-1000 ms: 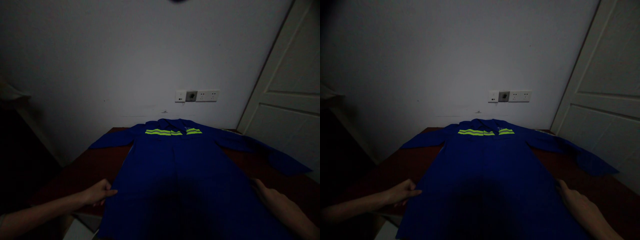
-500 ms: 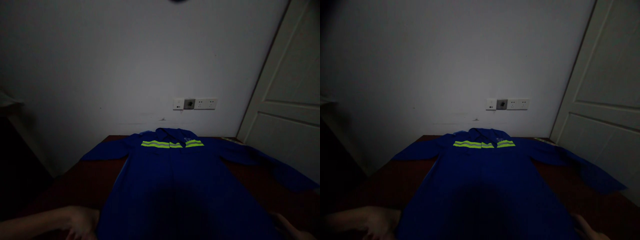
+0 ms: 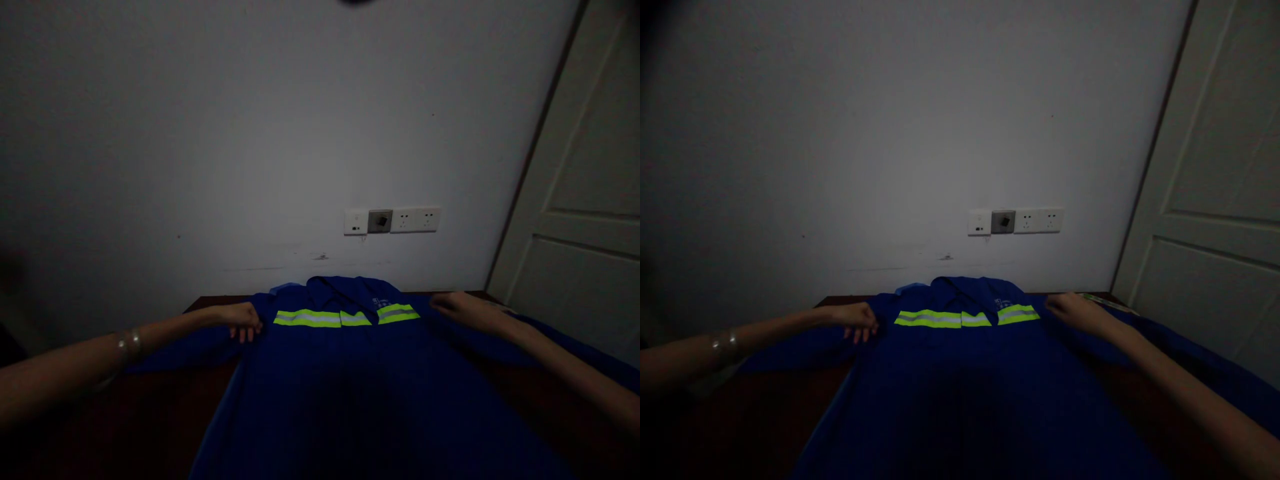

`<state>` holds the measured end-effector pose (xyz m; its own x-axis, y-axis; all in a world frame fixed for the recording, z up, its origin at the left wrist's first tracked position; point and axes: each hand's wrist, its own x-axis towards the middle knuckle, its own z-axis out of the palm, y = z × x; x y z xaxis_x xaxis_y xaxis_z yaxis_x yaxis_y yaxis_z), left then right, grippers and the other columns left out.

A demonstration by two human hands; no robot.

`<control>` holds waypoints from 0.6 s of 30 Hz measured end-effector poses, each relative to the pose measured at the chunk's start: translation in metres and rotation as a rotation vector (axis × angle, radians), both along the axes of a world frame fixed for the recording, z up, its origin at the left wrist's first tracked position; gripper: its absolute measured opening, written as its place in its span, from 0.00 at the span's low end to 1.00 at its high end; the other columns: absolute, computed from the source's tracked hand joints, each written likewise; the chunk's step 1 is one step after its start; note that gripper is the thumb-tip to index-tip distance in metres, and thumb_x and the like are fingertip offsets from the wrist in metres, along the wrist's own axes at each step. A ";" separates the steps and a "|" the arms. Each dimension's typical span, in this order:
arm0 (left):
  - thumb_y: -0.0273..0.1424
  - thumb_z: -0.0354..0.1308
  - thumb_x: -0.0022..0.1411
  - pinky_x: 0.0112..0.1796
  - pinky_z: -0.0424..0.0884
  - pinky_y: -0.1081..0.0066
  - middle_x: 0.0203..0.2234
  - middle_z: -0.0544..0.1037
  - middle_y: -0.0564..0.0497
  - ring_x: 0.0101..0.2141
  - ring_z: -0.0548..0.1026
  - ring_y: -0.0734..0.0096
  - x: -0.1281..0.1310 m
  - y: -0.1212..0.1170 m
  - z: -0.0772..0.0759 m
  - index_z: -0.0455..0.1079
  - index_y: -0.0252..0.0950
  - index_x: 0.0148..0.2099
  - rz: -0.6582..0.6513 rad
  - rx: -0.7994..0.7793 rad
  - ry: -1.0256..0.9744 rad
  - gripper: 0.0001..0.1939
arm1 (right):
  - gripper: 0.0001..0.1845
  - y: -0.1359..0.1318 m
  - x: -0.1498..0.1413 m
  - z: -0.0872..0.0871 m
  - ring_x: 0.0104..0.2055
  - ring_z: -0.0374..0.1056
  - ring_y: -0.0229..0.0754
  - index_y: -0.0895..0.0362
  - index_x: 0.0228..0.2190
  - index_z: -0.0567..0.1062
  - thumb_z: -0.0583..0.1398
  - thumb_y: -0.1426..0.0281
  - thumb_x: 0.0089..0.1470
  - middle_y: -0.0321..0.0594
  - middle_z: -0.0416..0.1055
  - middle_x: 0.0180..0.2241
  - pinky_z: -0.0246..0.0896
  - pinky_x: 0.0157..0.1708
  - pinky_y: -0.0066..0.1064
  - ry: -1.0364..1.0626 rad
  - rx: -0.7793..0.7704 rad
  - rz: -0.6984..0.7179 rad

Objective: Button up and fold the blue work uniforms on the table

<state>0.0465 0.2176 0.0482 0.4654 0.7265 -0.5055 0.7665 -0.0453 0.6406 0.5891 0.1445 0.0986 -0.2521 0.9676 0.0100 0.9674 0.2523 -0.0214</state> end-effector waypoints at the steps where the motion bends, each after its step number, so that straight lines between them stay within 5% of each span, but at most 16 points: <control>1: 0.40 0.56 0.49 0.17 0.62 0.78 0.27 0.78 0.47 0.21 0.72 0.72 0.010 0.022 0.000 0.73 0.34 0.32 0.051 0.090 -0.018 0.14 | 0.16 0.026 -0.018 0.005 0.35 0.69 0.43 0.57 0.33 0.74 0.48 0.67 0.56 0.45 0.74 0.34 0.59 0.35 0.29 -0.030 0.009 0.011; 5: 0.37 0.55 0.53 0.18 0.63 0.77 0.27 0.77 0.43 0.19 0.70 0.74 0.062 0.094 -0.008 0.71 0.28 0.30 0.240 0.369 -0.030 0.14 | 0.18 0.103 -0.096 -0.002 0.41 0.68 0.44 0.60 0.38 0.73 0.47 0.68 0.58 0.49 0.72 0.39 0.59 0.37 0.29 -0.206 0.143 0.045; 9: 0.35 0.52 0.57 0.20 0.65 0.75 0.25 0.76 0.40 0.18 0.70 0.74 0.113 0.129 -0.027 0.70 0.26 0.29 0.305 0.488 -0.027 0.16 | 0.15 0.143 -0.152 -0.032 0.44 0.66 0.47 0.60 0.41 0.72 0.52 0.67 0.55 0.50 0.69 0.44 0.60 0.38 0.31 -0.286 0.171 0.098; 13: 0.37 0.53 0.58 0.21 0.66 0.72 0.22 0.75 0.40 0.19 0.72 0.69 0.144 0.141 -0.044 0.69 0.25 0.26 0.330 0.455 -0.018 0.18 | 0.16 0.155 -0.169 -0.056 0.46 0.64 0.50 0.60 0.40 0.72 0.57 0.64 0.51 0.52 0.68 0.43 0.61 0.39 0.35 -0.306 0.155 0.115; 18: 0.36 0.55 0.57 0.23 0.69 0.71 0.18 0.73 0.42 0.19 0.72 0.70 0.151 0.146 -0.048 0.68 0.25 0.26 0.444 0.329 -0.093 0.17 | 0.18 0.145 -0.157 -0.071 0.48 0.61 0.51 0.59 0.41 0.70 0.56 0.61 0.52 0.51 0.66 0.45 0.60 0.41 0.36 -0.297 0.176 0.119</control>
<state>0.1973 0.3634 -0.0002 0.1109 0.9753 -0.1910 0.6988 0.0601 0.7128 0.4325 0.2892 0.0280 -0.3801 0.9212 0.0835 0.8885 0.3385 0.3099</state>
